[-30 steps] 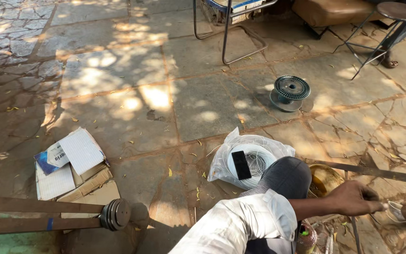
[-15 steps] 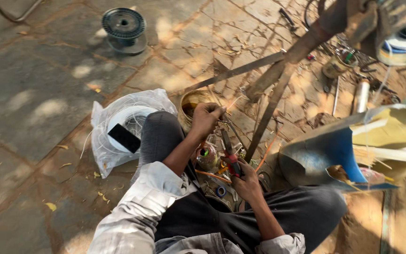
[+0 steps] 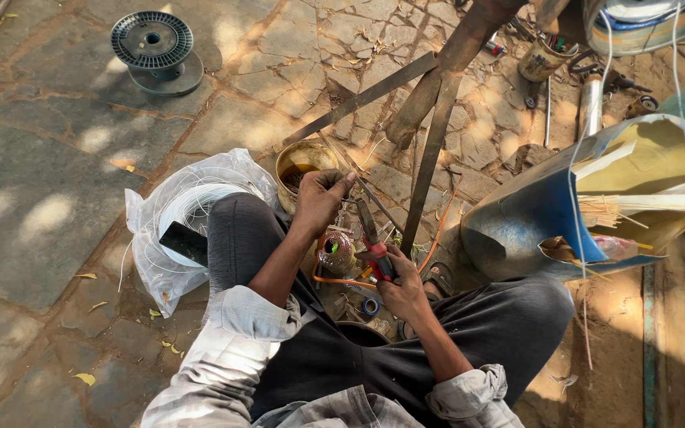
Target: The person sits on the ground and works on a white electrical wire connected to a metal cylinder. They use pliers to strip the wire ends and then twist the exposed strands together by hand.
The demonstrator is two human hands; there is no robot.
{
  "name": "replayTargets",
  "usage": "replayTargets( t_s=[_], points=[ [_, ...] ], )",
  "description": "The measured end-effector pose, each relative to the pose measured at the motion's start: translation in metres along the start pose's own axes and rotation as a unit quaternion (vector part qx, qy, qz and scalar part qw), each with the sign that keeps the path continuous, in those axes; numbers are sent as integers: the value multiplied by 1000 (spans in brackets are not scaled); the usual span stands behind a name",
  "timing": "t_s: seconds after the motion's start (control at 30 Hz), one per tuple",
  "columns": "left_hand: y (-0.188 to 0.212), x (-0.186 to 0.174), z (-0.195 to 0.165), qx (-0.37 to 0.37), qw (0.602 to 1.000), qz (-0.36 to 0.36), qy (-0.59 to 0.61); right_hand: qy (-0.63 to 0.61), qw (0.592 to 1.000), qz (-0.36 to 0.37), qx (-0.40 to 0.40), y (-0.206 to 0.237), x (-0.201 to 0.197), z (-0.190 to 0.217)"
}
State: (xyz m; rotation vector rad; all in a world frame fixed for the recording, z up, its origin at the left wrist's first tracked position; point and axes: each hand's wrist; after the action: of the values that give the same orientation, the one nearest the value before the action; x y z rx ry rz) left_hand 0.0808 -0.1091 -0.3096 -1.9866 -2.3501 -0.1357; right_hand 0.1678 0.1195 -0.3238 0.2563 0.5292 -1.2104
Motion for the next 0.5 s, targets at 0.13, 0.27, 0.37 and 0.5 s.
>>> replayTargets(
  t_s=[0.13, 0.27, 0.37, 0.5],
  points=[
    [1, 4, -6, 25, 998, -28, -50, 63, 996, 7, 56, -1, 0, 15],
    [-19, -6, -30, -8, 973, -53, -224, 73, 994, 2, 81, -14, 6, 44],
    [-53, -32, -57, -9, 970, -91, -226, 99, 984, 28, 143, -40, 19, 72],
    [-86, -65, -79, -3, 979, -168, -119, 88, 967, 83, 224, -82, 44, 101]
  ],
)
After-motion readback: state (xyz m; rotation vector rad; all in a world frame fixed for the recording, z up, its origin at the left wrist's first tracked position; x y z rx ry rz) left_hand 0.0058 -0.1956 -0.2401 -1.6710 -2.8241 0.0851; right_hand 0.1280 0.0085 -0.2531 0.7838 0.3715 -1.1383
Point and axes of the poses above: each hand's wrist, its own y-axis away from the middle knuckle, its own x-axis out of the palm, z = x × y, and after that the axes turned 1 degree about -z, right-handed
